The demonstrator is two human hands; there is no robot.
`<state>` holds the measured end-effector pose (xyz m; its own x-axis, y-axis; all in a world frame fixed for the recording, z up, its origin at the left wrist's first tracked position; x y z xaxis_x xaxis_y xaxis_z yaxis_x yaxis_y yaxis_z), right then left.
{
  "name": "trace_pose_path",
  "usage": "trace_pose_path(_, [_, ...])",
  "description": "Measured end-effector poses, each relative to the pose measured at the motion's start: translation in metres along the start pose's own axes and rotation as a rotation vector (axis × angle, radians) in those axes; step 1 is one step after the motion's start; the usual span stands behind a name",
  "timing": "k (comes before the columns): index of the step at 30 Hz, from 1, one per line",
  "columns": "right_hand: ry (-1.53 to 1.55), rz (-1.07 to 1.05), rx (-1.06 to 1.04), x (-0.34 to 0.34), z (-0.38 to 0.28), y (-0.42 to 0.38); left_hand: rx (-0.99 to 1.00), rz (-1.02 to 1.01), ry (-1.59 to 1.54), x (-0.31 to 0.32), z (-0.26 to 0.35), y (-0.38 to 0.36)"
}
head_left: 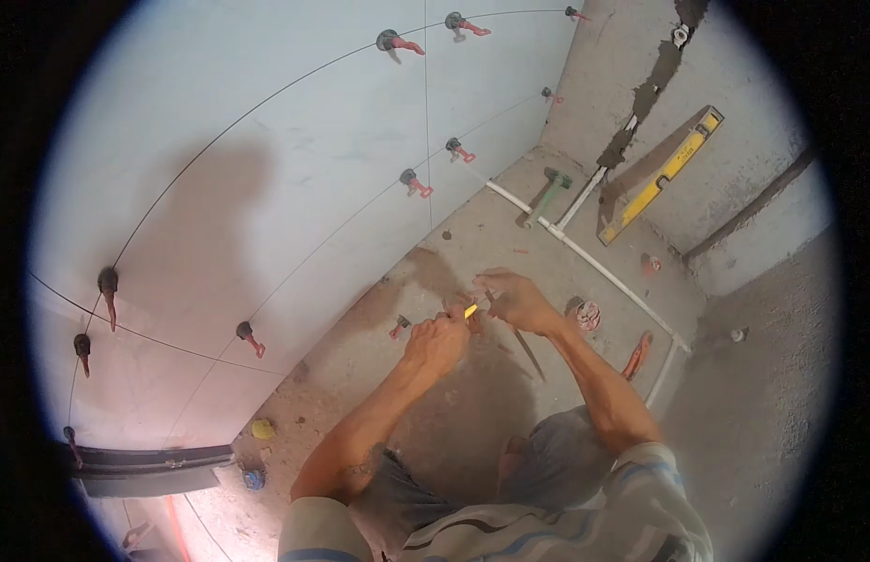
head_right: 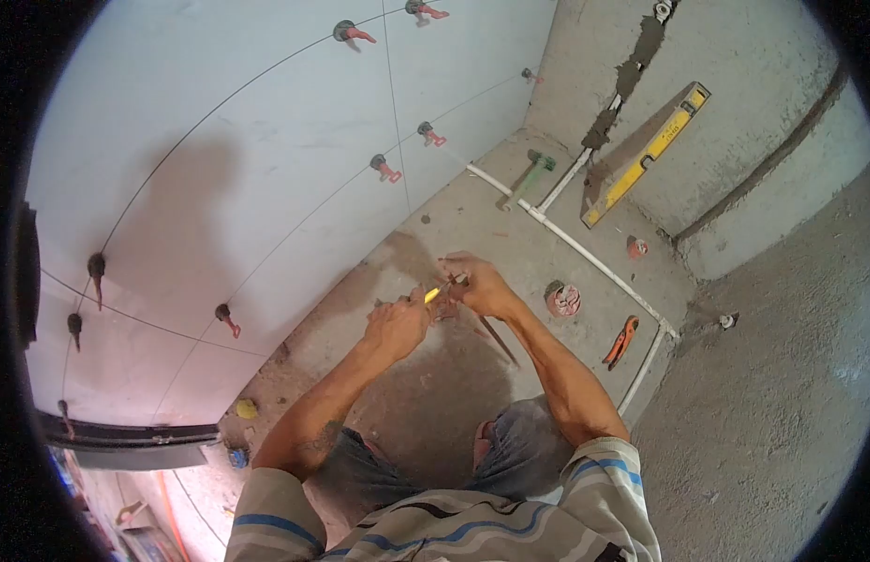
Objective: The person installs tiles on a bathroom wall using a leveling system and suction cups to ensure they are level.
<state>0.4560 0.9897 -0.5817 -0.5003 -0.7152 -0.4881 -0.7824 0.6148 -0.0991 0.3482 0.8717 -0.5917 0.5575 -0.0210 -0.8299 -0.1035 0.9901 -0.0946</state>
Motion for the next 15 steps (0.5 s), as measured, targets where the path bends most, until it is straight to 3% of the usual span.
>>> trace_pose_path(4, [0.101,0.005,0.071,0.017,0.006,0.004,-0.097,0.082,0.002,0.009,0.01,-0.005])
trace_pose_path(6, [0.215,0.013,0.227,0.022,0.008,0.0,-0.125,0.127,-0.061,0.014,0.011,-0.006])
trace_pose_path(9, [0.279,0.04,0.055,0.038,0.027,0.006,-0.158,0.045,-0.06,0.023,0.011,-0.003])
trace_pose_path(11, [0.25,-0.06,0.08,0.049,0.056,0.011,-0.27,-0.127,-0.131,0.028,0.013,-0.002])
trace_pose_path(12, [0.341,0.055,0.113,0.049,0.055,0.003,-0.101,0.013,-0.062,0.065,-0.009,0.003])
trace_pose_path(13, [-0.004,0.113,0.111,0.058,0.108,0.014,-0.114,0.001,-0.046,0.055,0.003,0.0])
trace_pose_path(14, [-0.329,0.166,-0.07,0.078,0.146,0.033,0.094,-0.051,0.103,0.059,0.004,0.0])
trace_pose_path(15, [-0.31,0.105,-0.273,0.084,0.156,0.04,-0.102,-0.036,-0.111,0.069,-0.011,0.003])
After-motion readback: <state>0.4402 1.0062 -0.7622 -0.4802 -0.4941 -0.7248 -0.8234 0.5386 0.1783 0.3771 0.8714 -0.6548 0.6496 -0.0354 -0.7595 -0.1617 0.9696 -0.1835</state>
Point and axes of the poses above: each hand's wrist, its own y-axis towards the middle knuckle, its own x-axis out of the palm, z = x × y, the point moved 5 cm from there along y, towards the middle knuckle, and after that the axes turned 10 degrees about -y, right-handed, at the moved point
